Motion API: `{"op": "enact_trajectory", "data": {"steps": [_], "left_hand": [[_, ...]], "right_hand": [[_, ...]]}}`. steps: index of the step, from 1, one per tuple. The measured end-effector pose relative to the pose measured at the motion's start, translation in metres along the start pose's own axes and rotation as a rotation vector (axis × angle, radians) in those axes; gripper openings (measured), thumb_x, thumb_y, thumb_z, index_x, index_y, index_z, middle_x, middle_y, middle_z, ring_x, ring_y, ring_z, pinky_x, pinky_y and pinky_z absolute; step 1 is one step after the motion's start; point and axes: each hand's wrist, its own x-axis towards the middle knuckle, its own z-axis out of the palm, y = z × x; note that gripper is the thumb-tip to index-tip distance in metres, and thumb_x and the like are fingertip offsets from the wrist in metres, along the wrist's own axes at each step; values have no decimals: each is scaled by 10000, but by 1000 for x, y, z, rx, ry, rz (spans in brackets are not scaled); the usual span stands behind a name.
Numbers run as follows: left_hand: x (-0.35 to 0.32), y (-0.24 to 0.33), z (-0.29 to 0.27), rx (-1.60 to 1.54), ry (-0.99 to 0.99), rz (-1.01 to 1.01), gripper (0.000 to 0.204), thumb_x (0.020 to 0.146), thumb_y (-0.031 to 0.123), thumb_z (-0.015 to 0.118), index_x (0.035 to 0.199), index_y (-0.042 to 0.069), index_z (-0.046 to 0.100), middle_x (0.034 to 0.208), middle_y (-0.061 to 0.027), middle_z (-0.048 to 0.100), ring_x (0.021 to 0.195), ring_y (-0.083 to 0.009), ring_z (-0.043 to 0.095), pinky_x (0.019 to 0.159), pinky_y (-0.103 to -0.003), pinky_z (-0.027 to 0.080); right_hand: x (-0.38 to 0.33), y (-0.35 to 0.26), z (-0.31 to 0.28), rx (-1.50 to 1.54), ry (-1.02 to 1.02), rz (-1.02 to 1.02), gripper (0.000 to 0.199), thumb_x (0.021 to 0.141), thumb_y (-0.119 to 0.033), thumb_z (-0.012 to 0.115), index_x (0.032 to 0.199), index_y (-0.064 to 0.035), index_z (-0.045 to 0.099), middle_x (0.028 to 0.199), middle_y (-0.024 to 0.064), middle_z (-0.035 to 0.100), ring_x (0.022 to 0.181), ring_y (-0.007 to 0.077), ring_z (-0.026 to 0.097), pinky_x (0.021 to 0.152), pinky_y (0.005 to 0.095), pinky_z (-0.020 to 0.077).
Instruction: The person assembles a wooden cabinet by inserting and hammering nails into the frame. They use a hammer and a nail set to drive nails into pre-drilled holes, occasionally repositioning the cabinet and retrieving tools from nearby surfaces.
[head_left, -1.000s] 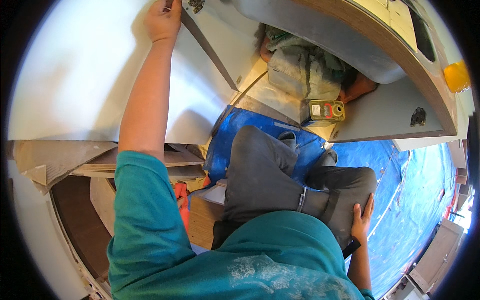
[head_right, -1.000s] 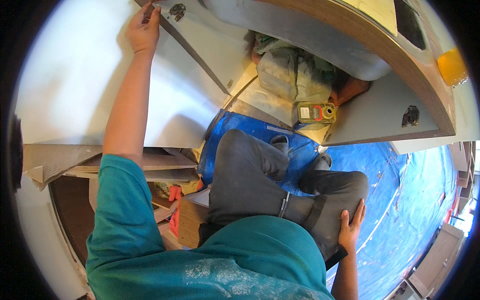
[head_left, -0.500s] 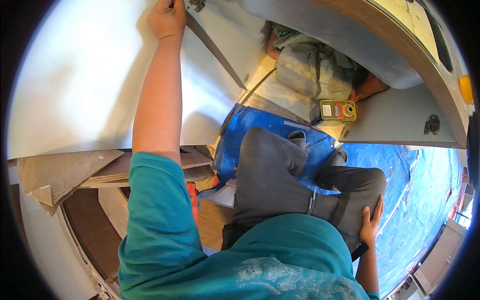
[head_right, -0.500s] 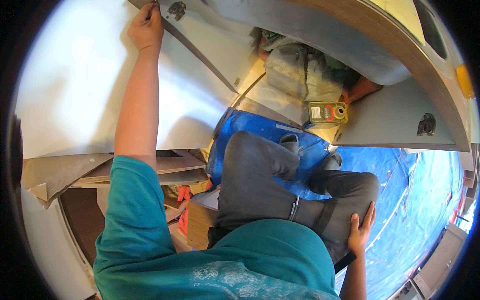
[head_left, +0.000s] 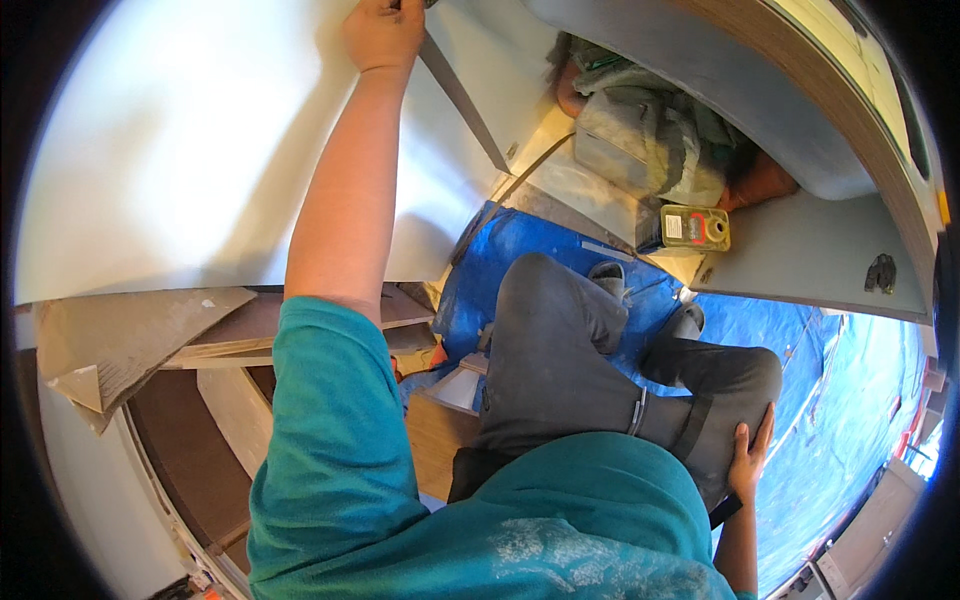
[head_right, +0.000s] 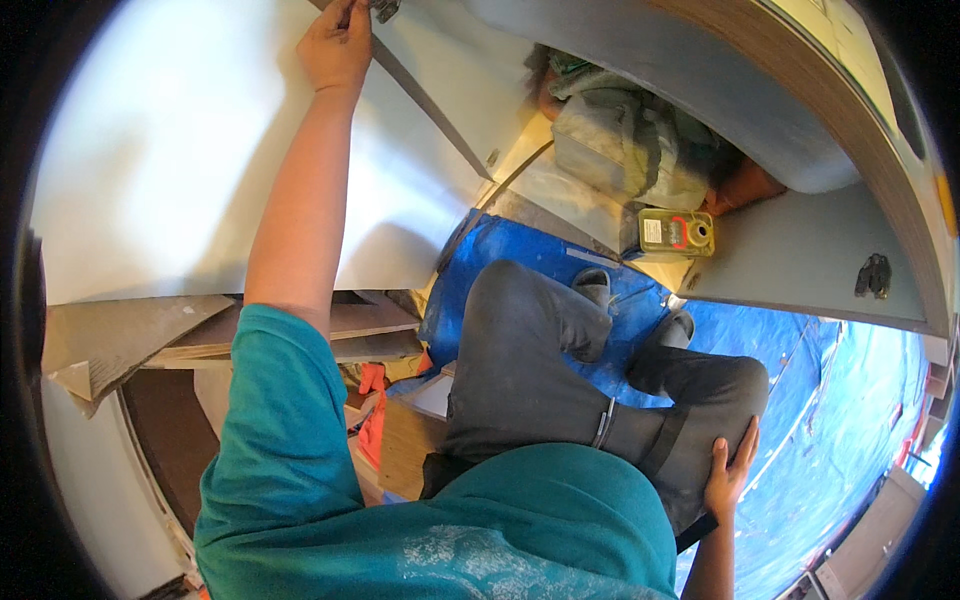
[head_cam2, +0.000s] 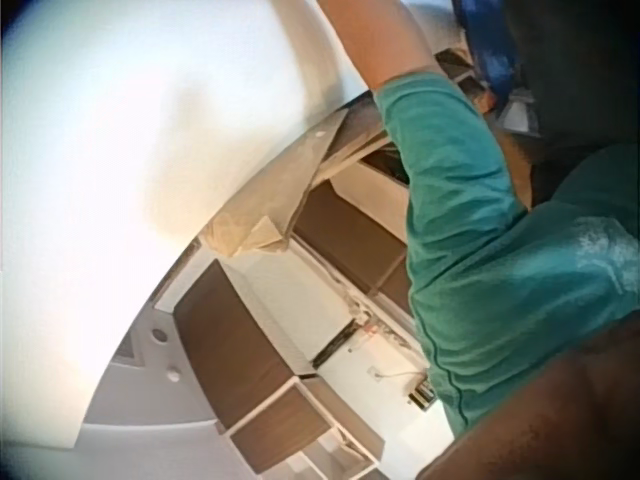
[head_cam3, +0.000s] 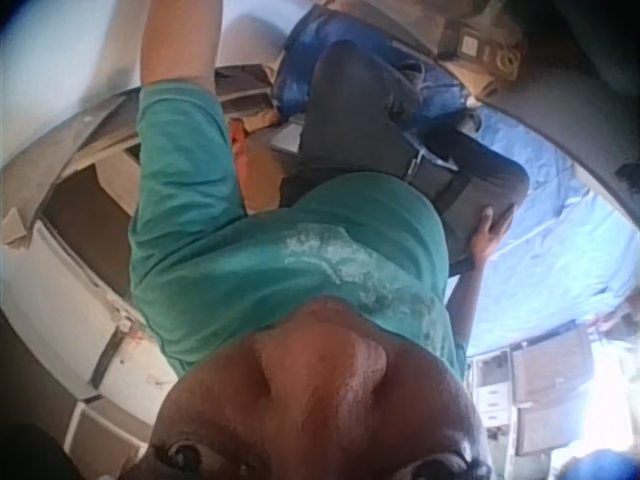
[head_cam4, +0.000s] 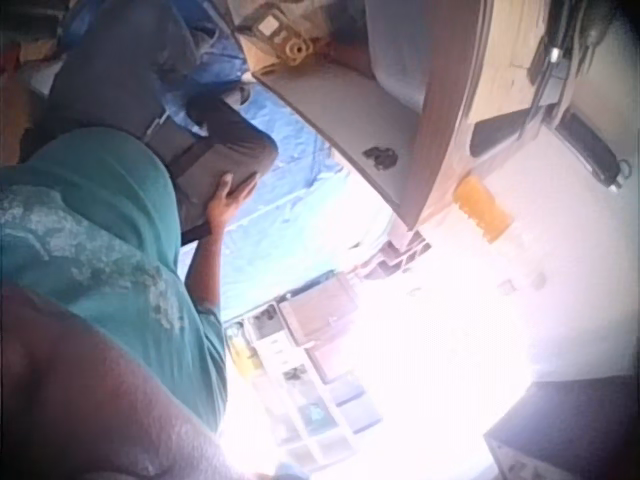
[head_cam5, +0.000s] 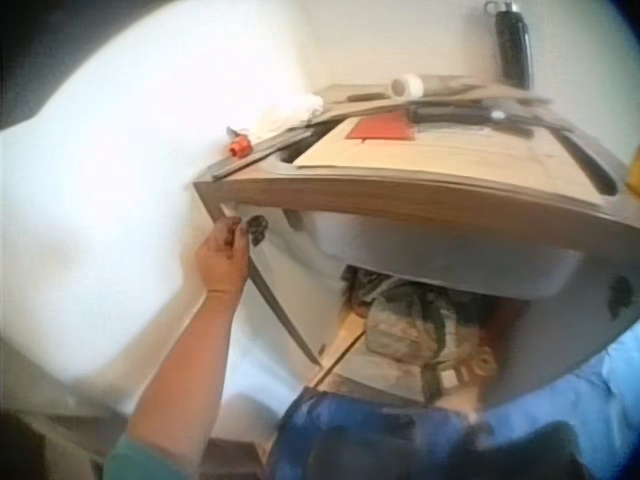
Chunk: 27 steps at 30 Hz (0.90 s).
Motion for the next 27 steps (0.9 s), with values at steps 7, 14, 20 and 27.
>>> {"op": "enact_trajectory", "data": {"steps": [7, 14, 20, 27], "left_hand": [[8, 36, 15, -753, 19, -442, 198, 942, 111, 631, 1118, 22, 651, 749, -52, 665, 648, -114, 606, 611, -283, 504], [27, 59, 36, -1302, 35, -947, 113, 954, 97, 529, 1003, 85, 630, 838, -76, 685, 646, -186, 648, 556, -308, 496], [30, 58, 36, -1535, 115, -986, 137, 980, 130, 492, 1050, 118, 610, 902, -62, 660, 751, -195, 655, 625, -343, 515], [43, 62, 58, -1677, 150, -1161, 121, 979, 186, 520, 1031, 128, 613, 866, -48, 640, 726, -188, 626, 619, -343, 499]], "right_hand": [[-1, 5, 2, -8, -21, 5, 768, 991, -454, 555, 1580, -61, 258, 1595, 252, 282, 1476, 410, 266, 1202, 471, 211], [-3, 6, 4, -17, -18, -22, 749, 1003, -434, 545, 1578, -53, 252, 1591, 262, 281, 1463, 413, 287, 1197, 461, 234], [-5, 3, 3, -43, -10, -32, 760, 993, -438, 559, 1574, -49, 262, 1583, 261, 298, 1457, 408, 304, 1194, 456, 242], [-6, 1, 5, -3, -15, -24, 791, 986, -473, 564, 1577, -49, 251, 1585, 264, 295, 1460, 412, 295, 1194, 458, 243]]}}
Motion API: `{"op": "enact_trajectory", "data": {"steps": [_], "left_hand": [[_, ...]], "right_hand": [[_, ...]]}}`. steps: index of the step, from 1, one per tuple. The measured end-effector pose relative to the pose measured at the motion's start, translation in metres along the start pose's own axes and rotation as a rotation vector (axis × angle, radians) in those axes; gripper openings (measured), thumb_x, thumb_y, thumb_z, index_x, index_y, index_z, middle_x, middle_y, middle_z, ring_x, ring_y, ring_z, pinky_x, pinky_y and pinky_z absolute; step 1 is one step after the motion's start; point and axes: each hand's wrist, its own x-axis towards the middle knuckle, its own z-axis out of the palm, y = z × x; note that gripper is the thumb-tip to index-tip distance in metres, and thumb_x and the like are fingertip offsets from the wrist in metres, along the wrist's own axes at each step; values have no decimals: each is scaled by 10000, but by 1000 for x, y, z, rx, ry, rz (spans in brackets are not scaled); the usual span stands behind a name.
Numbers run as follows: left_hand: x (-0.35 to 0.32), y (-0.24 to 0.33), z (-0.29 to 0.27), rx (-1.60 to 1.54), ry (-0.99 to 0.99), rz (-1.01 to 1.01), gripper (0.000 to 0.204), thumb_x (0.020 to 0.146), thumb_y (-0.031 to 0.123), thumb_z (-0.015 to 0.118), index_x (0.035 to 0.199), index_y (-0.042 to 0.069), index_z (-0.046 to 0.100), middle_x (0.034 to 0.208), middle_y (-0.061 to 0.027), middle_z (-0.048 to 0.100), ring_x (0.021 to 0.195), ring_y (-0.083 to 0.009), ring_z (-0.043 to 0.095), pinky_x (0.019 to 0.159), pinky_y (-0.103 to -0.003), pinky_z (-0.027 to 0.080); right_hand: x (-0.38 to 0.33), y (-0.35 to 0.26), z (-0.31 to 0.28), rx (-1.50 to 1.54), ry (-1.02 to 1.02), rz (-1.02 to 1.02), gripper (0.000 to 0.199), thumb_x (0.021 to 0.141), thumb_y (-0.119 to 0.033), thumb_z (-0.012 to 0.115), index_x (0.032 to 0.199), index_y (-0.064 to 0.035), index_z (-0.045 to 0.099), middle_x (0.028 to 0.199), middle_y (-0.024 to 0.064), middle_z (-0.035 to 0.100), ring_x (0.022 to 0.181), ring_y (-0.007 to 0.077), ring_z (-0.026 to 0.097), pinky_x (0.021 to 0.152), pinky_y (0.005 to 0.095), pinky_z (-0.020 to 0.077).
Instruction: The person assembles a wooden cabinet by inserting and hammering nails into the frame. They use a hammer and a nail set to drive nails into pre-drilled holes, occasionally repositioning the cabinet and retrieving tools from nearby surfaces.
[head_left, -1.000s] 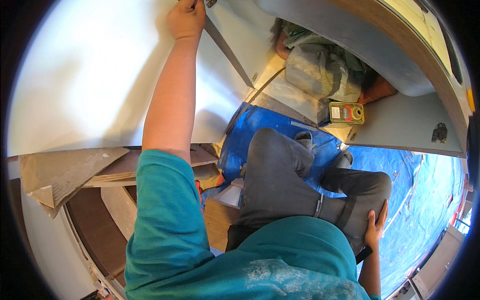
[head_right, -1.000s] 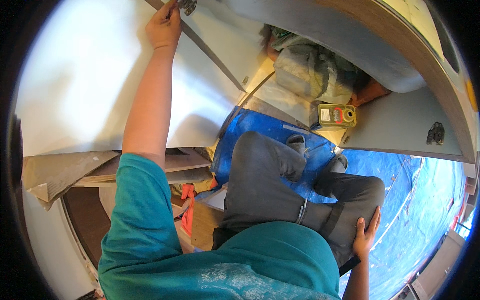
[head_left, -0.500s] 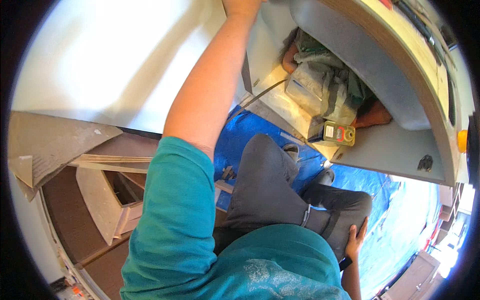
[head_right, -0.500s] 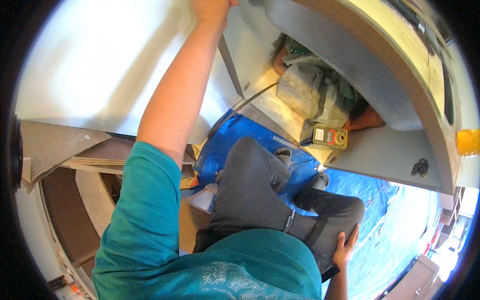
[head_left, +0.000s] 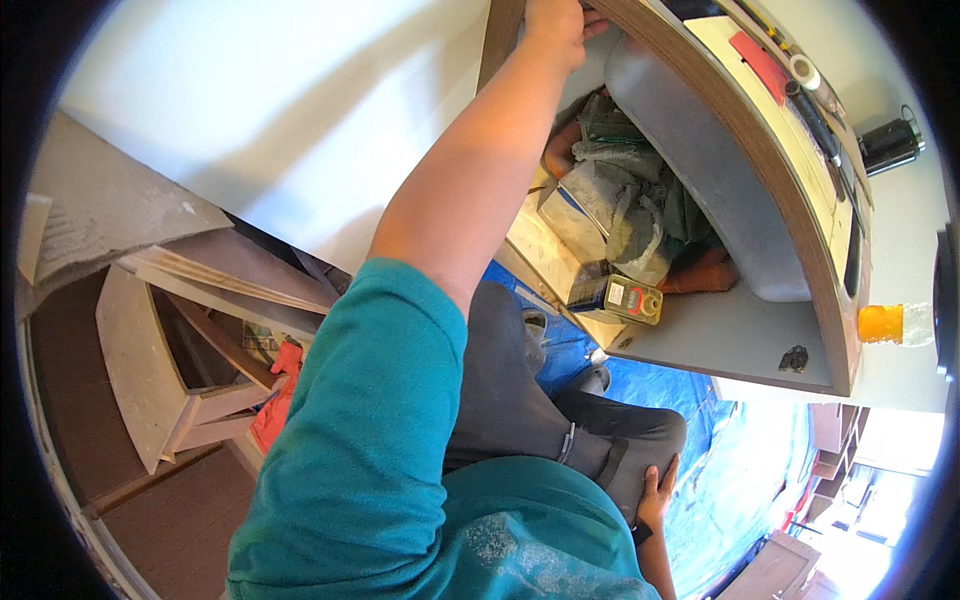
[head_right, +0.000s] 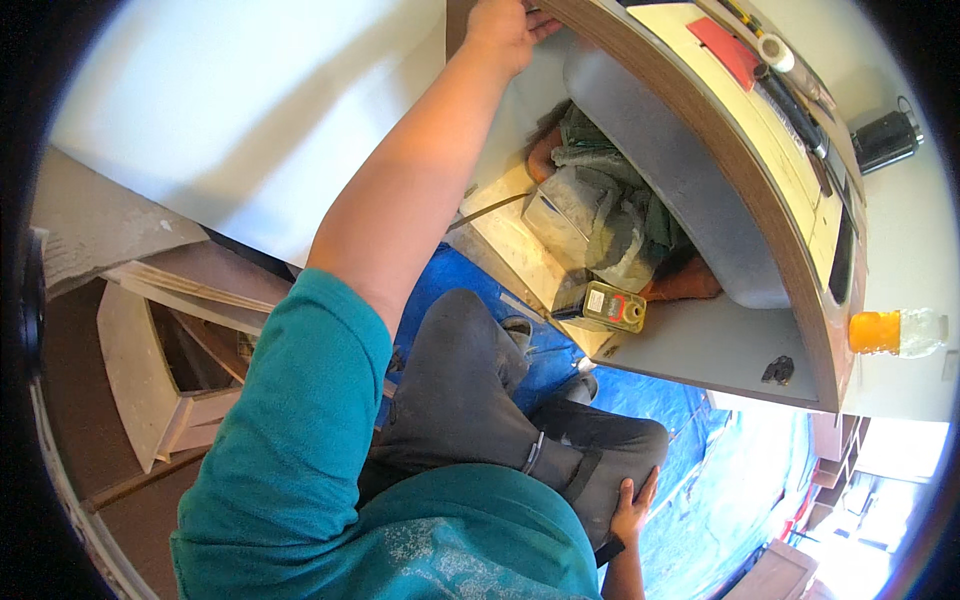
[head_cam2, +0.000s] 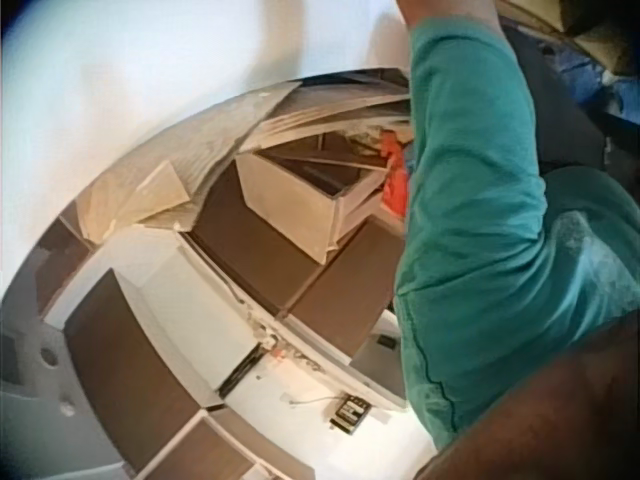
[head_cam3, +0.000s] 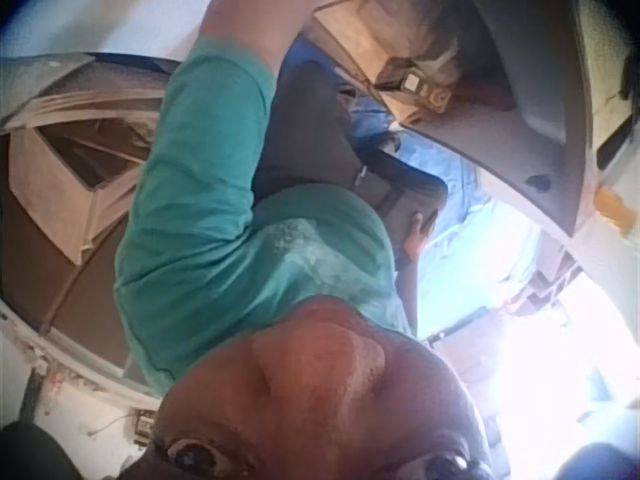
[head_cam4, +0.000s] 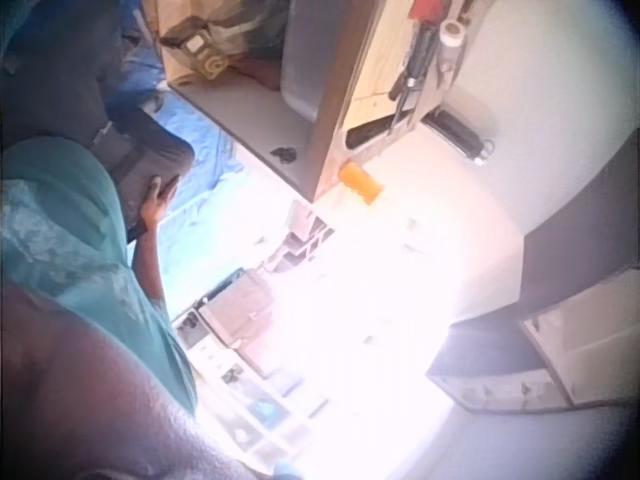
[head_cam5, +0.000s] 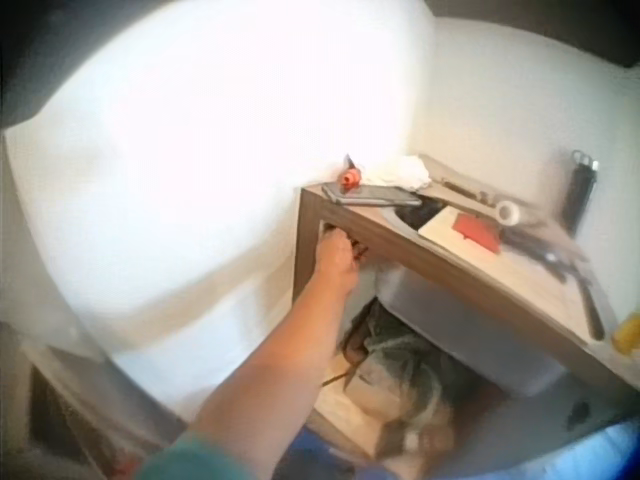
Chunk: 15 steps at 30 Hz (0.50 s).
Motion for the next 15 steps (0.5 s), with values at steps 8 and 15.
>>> {"op": "enact_trajectory", "data": {"steps": [8, 15], "left_hand": [[25, -5, 11, -246, -38, -182, 145, 956, 251, 621, 902, 118, 646, 776, -37, 639, 658, -193, 593, 550, -330, 452], [11, -13, 14, -164, 159, -59, 325, 979, 218, 582, 1248, 39, 612, 1168, -128, 656, 996, -229, 642, 768, -354, 522]], "right_hand": [[-2, 1, 1, -6, 0, 5, 787, 990, -460, 562, 1573, -31, 251, 1587, 261, 295, 1465, 406, 287, 1195, 452, 239], [-2, -9, 0, 40, -6, 5, 790, 992, -448, 565, 1561, 4, 257, 1583, 267, 297, 1466, 396, 289, 1197, 438, 237]]}}
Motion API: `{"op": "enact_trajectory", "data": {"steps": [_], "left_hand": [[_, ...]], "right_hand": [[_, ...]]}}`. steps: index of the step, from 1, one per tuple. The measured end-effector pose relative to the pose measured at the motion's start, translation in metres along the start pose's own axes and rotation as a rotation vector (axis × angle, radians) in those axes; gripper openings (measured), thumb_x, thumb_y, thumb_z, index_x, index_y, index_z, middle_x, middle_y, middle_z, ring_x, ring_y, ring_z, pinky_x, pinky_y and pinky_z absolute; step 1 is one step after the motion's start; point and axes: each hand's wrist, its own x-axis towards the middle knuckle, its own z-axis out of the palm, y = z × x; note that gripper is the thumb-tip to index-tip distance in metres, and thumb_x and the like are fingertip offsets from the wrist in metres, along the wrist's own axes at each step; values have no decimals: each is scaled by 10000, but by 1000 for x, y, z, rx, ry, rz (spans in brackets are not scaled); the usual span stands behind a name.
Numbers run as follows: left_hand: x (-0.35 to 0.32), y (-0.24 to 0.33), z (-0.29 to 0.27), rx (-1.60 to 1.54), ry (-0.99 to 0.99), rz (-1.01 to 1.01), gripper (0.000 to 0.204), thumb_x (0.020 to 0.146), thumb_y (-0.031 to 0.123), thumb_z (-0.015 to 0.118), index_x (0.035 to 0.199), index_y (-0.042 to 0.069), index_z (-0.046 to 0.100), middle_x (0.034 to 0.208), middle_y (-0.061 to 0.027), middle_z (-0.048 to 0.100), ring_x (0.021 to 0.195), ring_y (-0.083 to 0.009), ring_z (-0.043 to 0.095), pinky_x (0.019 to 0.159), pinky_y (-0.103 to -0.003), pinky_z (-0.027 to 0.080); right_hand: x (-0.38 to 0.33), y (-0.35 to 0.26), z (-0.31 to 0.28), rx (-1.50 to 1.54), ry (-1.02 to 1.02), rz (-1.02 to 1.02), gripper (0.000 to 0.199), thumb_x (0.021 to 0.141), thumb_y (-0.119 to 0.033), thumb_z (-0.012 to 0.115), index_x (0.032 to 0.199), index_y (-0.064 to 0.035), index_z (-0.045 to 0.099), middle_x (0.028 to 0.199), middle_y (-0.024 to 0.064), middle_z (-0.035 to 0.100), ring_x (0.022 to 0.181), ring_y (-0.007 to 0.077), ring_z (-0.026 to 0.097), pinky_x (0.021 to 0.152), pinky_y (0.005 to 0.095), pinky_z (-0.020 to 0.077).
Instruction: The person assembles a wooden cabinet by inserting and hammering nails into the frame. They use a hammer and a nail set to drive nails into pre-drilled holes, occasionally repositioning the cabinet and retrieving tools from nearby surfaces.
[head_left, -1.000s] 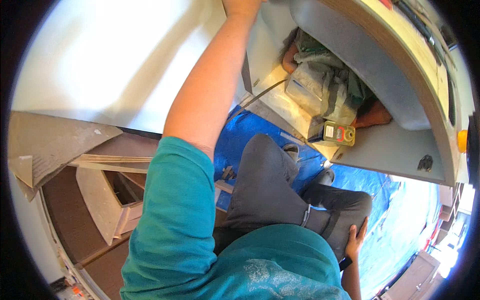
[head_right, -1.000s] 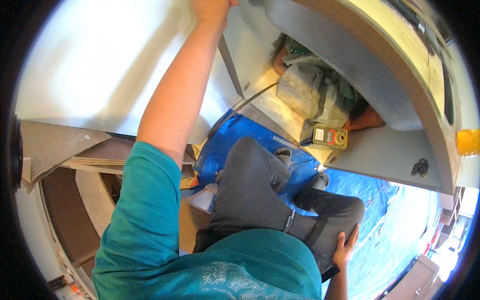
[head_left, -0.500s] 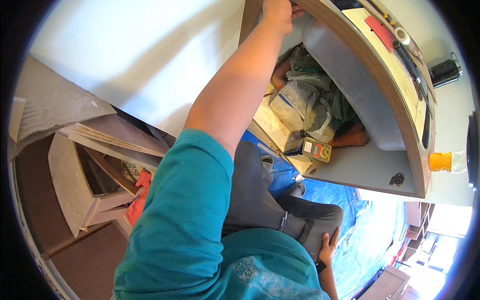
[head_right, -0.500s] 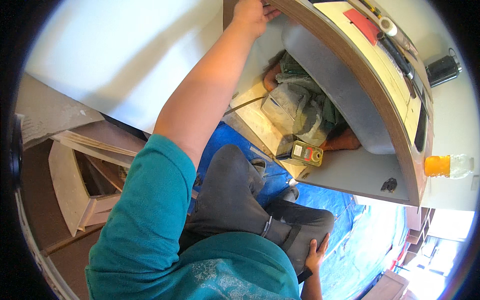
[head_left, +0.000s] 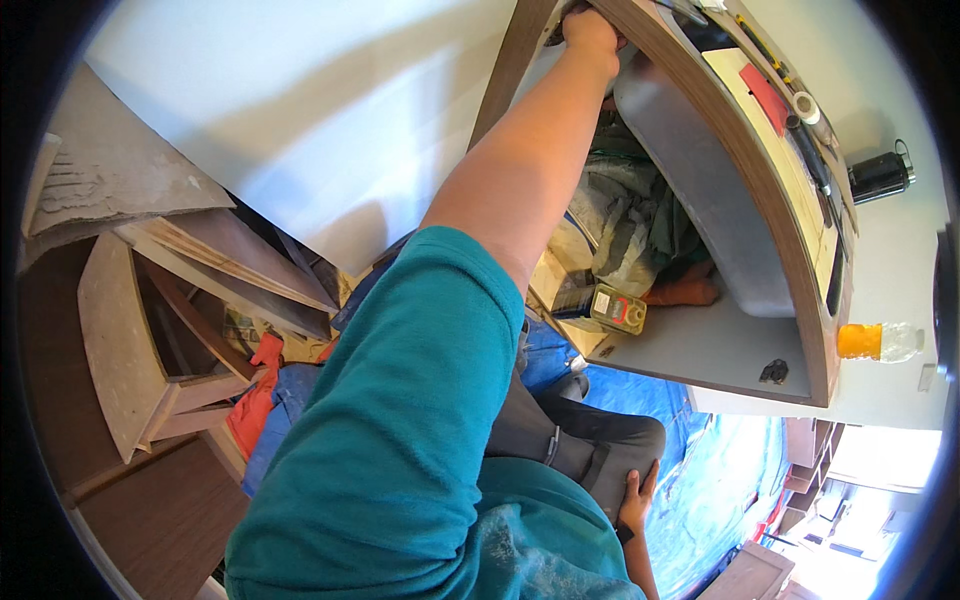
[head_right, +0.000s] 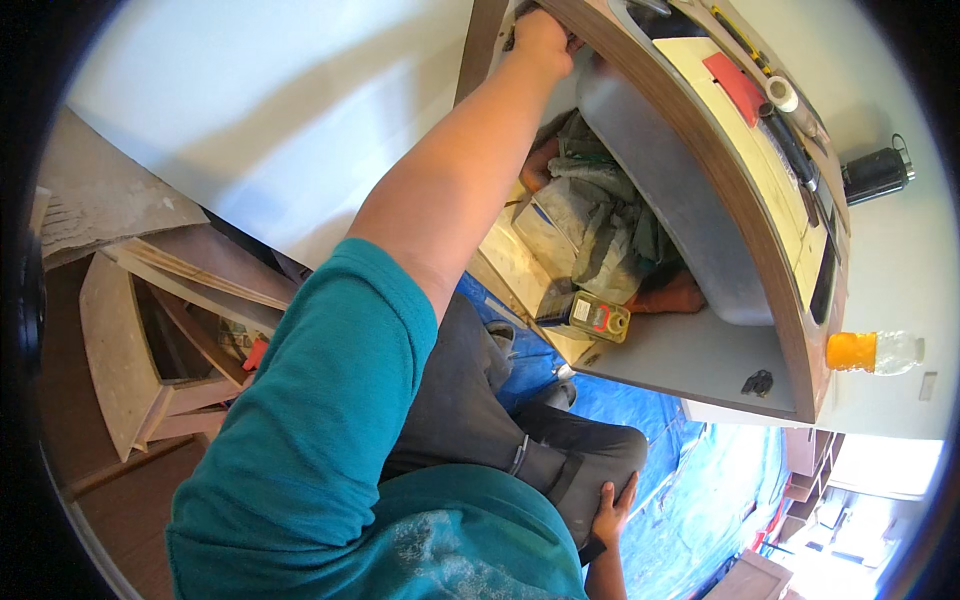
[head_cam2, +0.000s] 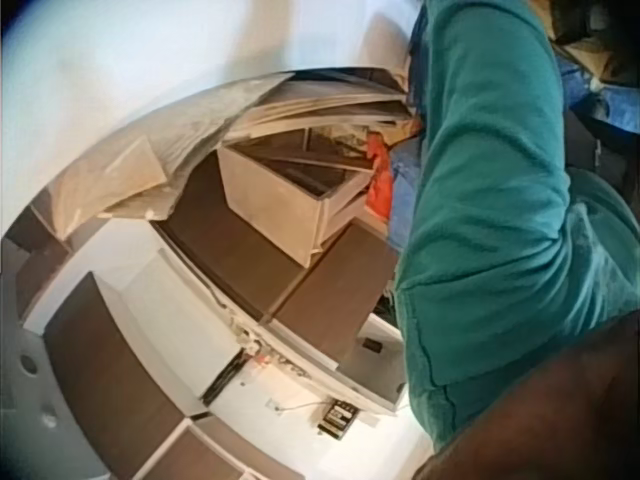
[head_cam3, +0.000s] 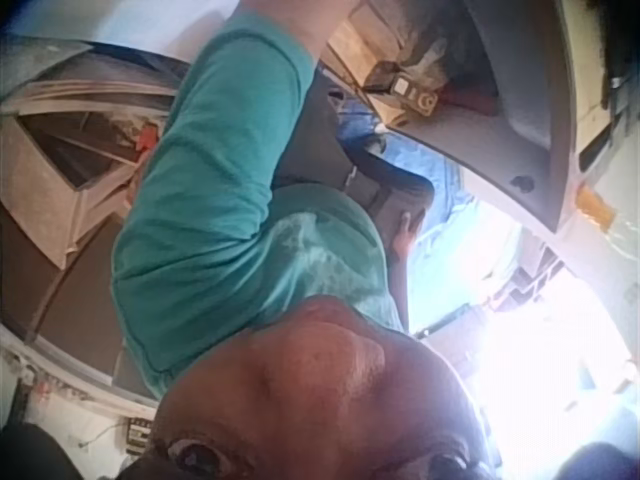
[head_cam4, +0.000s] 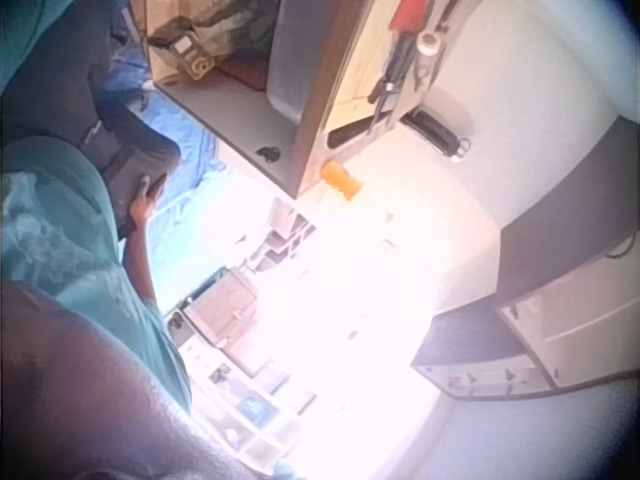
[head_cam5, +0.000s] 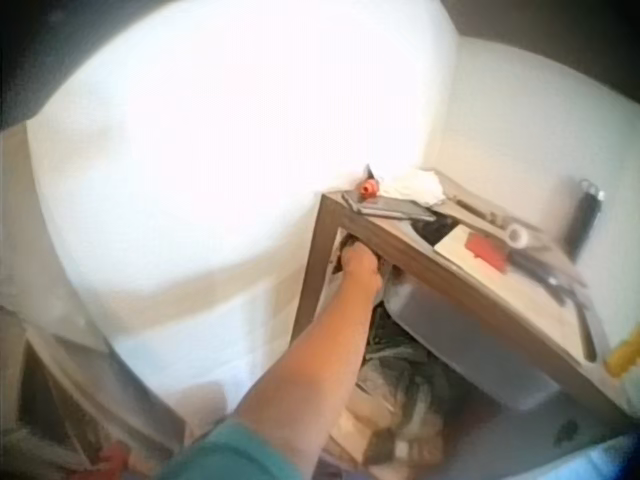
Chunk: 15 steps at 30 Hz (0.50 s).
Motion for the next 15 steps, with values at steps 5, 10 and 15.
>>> {"op": "enact_trajectory", "data": {"steps": [5, 10, 15], "left_hand": [[-3, 7, -14, 209, -55, 109, 352, 1007, 162, 472, 1322, 54, 587, 1198, -102, 650, 1024, -224, 623, 851, -349, 508], [0, 4, -22, 276, -79, 133, 312, 1007, 135, 425, 1243, 71, 617, 1054, -81, 659, 899, -207, 627, 764, -357, 511], [15, 14, -37, 110, -160, -67, 229, 1014, 245, 454, 1097, 107, 616, 920, -65, 631, 795, -219, 614, 704, -403, 493]], "right_hand": [[1, -6, 0, -15, -1, -3, 781, 994, -442, 564, 1560, 1, 261, 1581, 270, 299, 1465, 395, 289, 1198, 439, 233], [-2, 5, 0, -14, -5, -16, 774, 996, -438, 562, 1559, 2, 264, 1581, 265, 302, 1466, 396, 288, 1200, 440, 230], [-1, 4, 1, -16, 4, -9, 778, 992, -446, 564, 1557, 1, 269, 1581, 262, 306, 1465, 399, 291, 1199, 441, 233]]}}
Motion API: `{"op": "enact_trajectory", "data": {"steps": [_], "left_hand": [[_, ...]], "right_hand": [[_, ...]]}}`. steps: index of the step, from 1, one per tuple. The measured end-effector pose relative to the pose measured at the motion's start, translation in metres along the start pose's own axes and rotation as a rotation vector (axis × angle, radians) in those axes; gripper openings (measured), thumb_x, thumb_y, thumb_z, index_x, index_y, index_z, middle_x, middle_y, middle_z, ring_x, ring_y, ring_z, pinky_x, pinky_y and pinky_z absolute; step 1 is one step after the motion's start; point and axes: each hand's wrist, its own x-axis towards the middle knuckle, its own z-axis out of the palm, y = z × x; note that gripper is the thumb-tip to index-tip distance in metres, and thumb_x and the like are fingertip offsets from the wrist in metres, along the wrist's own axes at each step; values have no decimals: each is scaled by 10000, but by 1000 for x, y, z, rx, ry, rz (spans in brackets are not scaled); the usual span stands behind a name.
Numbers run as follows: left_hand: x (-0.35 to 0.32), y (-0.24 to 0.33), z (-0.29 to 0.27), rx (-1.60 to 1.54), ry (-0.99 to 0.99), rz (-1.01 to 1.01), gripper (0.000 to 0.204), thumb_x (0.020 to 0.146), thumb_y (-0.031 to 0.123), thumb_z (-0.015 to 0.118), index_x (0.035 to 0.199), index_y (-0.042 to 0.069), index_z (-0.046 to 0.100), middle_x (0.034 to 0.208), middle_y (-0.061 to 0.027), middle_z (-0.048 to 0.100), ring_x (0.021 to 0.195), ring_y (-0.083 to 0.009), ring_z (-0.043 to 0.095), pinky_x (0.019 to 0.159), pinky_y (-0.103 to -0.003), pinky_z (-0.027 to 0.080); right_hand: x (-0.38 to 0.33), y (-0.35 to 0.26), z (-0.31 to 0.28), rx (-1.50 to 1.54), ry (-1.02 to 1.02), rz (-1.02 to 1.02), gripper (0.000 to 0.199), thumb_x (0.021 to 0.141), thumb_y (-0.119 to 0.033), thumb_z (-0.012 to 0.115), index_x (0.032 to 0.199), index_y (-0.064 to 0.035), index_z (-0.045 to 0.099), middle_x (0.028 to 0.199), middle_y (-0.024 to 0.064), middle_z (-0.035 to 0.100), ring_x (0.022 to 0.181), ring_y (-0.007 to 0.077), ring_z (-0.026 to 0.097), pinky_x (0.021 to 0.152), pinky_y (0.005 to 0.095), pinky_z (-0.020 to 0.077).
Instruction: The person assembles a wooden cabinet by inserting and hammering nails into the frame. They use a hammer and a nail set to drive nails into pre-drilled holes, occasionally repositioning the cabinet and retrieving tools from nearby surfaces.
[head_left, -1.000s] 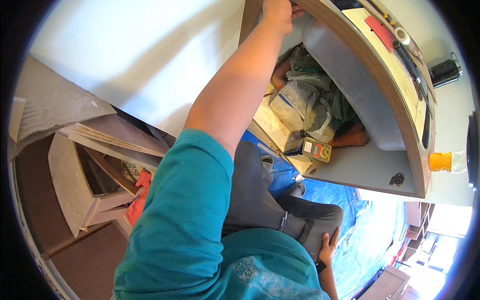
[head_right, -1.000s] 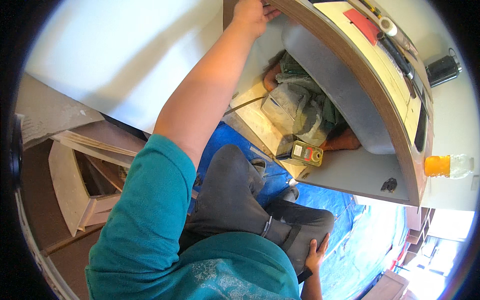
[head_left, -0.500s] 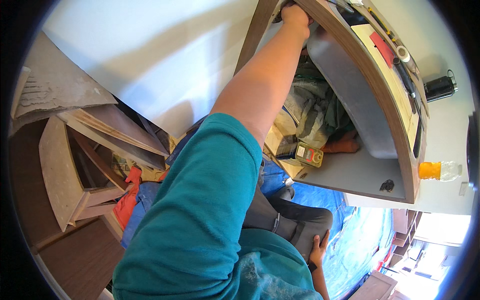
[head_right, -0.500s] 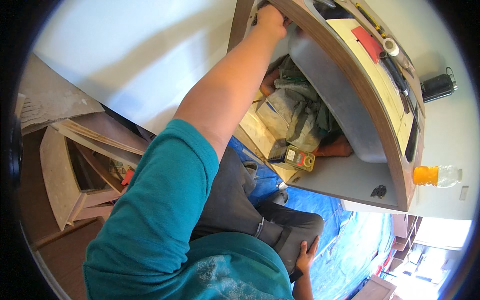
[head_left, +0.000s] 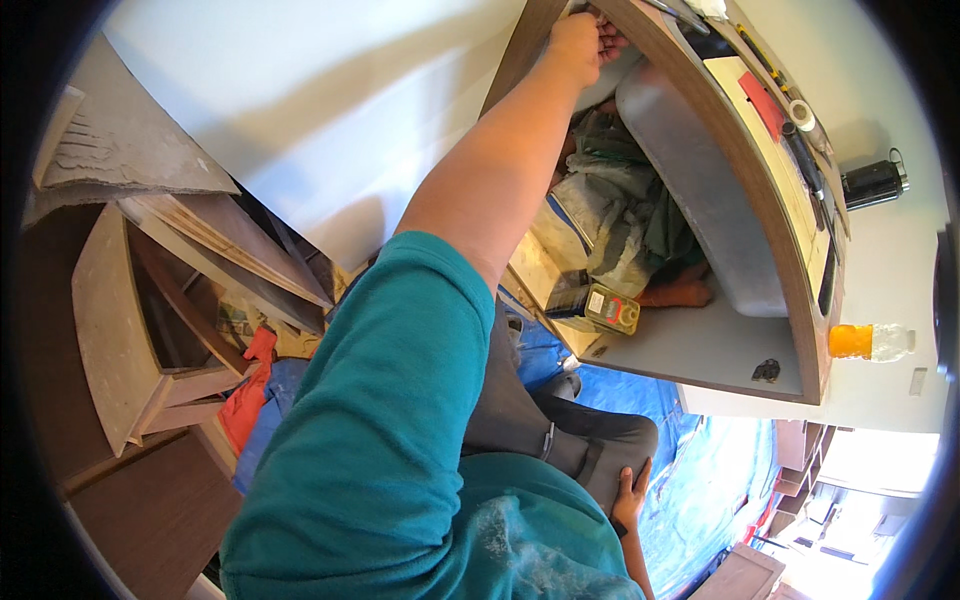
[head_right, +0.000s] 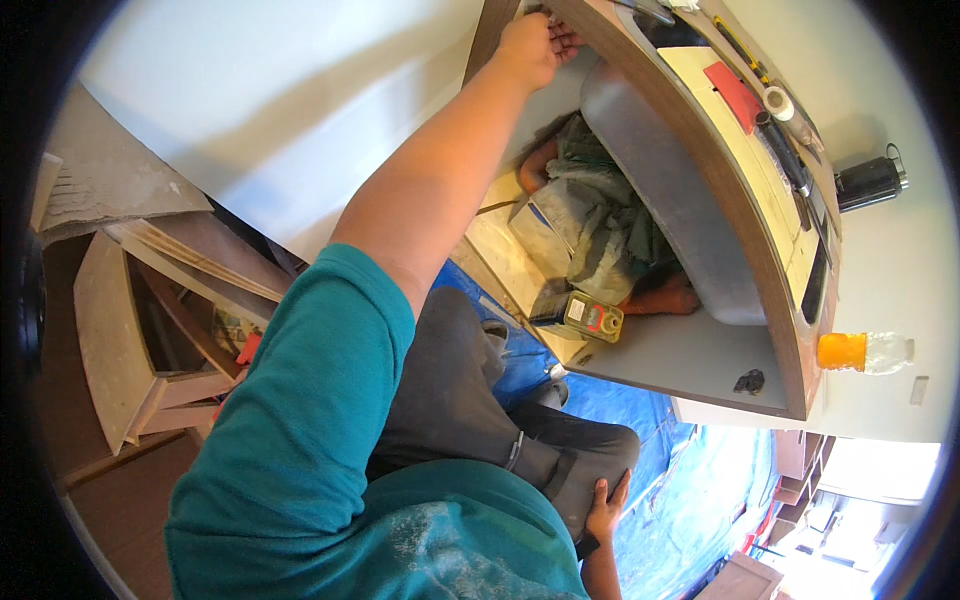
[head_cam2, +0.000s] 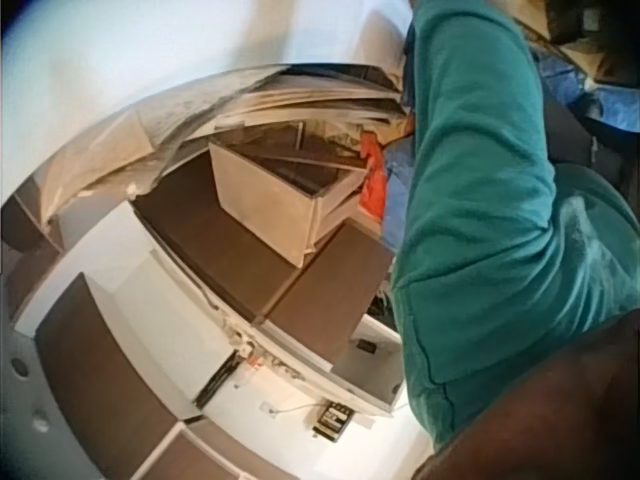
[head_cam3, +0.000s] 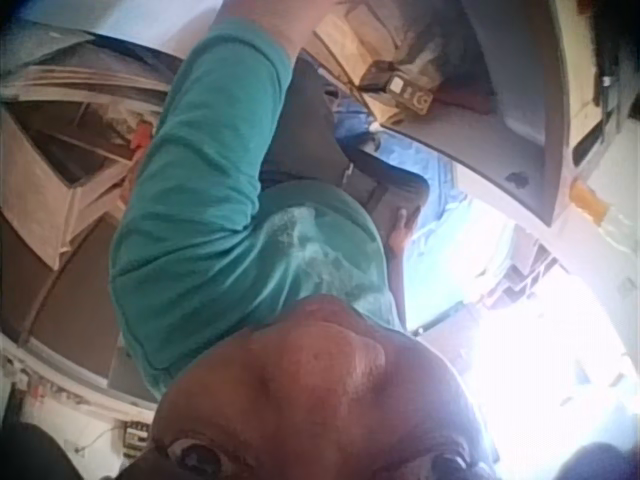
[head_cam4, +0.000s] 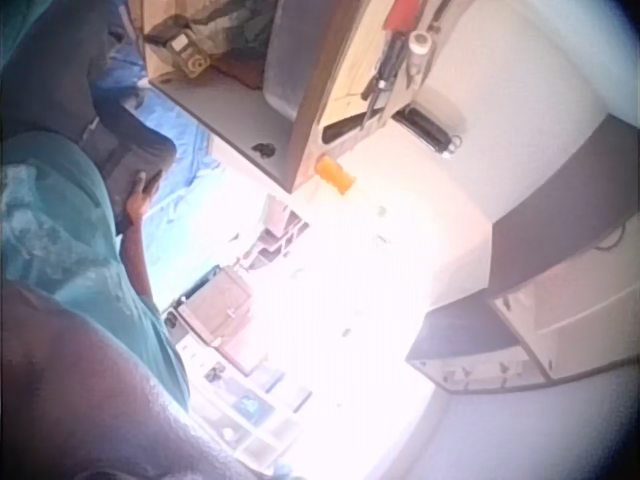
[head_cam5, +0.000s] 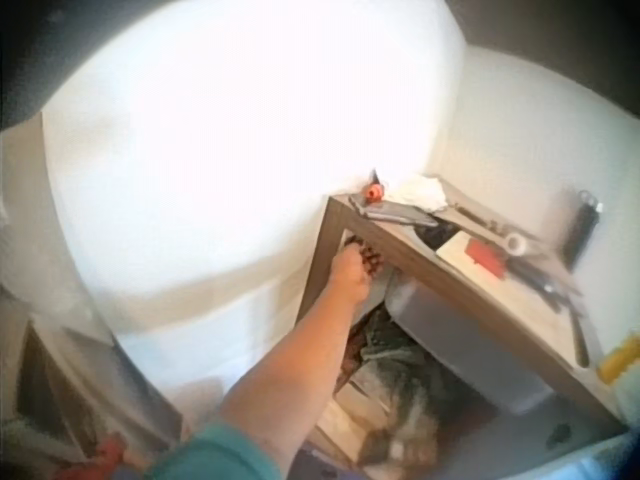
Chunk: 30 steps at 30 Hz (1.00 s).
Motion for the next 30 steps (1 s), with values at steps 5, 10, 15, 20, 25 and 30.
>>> {"op": "enact_trajectory", "data": {"steps": [5, 10, 15, 20, 25, 30], "left_hand": [[30, -6, -24, -404, -301, -81, 308, 1002, 325, 497, 1136, 65, 592, 968, -86, 633, 851, -236, 615, 840, -469, 487], [-18, 9, 33, -476, -98, 23, 319, 1017, 227, 414, 1229, 29, 547, 1270, -124, 596, 1170, -265, 592, 980, -486, 501], [-9, 9, 39, -520, -23, 82, 275, 1014, 188, 473, 1218, 31, 570, 1256, -121, 615, 1128, -269, 615, 981, -479, 512], [-4, 7, 36, -418, -2, 77, 262, 974, 167, 595, 1207, 49, 579, 1204, -100, 649, 1050, -253, 654, 900, -449, 558], [-13, 8, 37, -253, 110, 34, 227, 969, 156, 615, 1181, 83, 582, 1127, -69, 674, 968, -219, 683, 784, -397, 591], [-15, 10, 35, -55, 121, 77, 237, 986, 141, 568, 1216, 87, 549, 1108, -69, 662, 927, -213, 665, 749, -402, 578]], "right_hand": [[6, 4, -1, -46, -1, -16, 786, 985, -467, 573, 1559, -16, 281, 1574, 261, 323, 1462, 393, 305, 1193, 431, 249], [2, -4, 0, -56, 31, -3, 774, 978, -446, 583, 1557, -25, 288, 1556, 268, 341, 1442, 410, 331, 1182, 444, 269], [1, -6, -2, -54, 37, -12, 766, 974, -429, 593, 1554, -28, 295, 1543, 274, 355, 1426, 419, 352, 1173, 448, 286], [1, -2, -2, -61, 42, -16, 769, 975, -423, 596, 1551, -15, 292, 1535, 279, 362, 1419, 430, 357, 1167, 450, 295], [-1, 3, 1, -5, 51, -15, 760, 981, -415, 592, 1548, -8, 292, 1529, 284, 364, 1416, 433, 359, 1169, 451, 289], [0, 3, -1, -16, 49, -43, 775, 978, -439, 586, 1549, -6, 290, 1530, 283, 363, 1420, 430, 353, 1173, 450, 280]]}}
